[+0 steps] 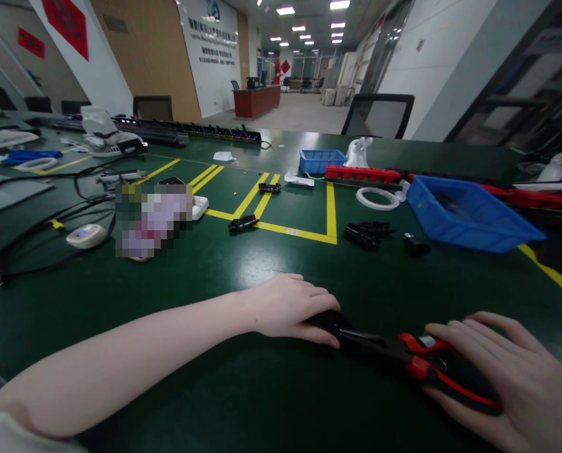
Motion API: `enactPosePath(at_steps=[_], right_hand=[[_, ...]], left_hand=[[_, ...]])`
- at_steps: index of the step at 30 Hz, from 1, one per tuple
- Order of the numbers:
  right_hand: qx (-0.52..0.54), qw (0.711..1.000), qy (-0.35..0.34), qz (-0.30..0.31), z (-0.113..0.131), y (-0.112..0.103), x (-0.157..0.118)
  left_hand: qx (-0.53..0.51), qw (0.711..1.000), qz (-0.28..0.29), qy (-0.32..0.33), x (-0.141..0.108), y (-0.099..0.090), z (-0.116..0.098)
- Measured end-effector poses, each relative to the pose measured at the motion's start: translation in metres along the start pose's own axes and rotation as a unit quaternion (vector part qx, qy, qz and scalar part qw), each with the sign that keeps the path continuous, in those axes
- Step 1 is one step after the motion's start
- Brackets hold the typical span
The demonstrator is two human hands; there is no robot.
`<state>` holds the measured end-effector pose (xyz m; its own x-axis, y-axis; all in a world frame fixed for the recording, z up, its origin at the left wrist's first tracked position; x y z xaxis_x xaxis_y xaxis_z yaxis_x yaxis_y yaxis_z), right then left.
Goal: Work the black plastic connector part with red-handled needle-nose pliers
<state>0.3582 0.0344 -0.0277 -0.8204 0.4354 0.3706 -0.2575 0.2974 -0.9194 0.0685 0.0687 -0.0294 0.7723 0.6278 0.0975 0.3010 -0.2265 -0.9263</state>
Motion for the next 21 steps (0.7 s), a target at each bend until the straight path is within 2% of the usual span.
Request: enactPosePath(at_steps=[2,11,21], right_hand=[[-0.008,1.000,0.016,-0.013,-0.003,0.004,-0.004],[-0.023,1.000,-0.011,0.010,-0.004,0.010,-0.006],[-0.022,0.999,-0.038,0.016,0.002,-0.003,0.011]], left_hand=[[-0.001,1.000,0.000,0.002,0.001,-0.001,0.000],[0.004,1.000,-0.003,0.006,0.001,-0.001,-0.001],[-0.004,1.000,-0.008,0.010,-0.001,0.000,0.000]])
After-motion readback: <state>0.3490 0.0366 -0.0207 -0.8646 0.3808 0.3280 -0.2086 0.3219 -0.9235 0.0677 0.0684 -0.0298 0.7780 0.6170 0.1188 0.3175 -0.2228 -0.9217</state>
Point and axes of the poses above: each hand's wrist, its own x-axis towards the middle knuckle, its own y-axis out of the palm, z = x × y, the point moved 3 cm from there along x, towards the middle knuckle, and after that the axes turned 10 degrees about -y, right-handed, at the moved point
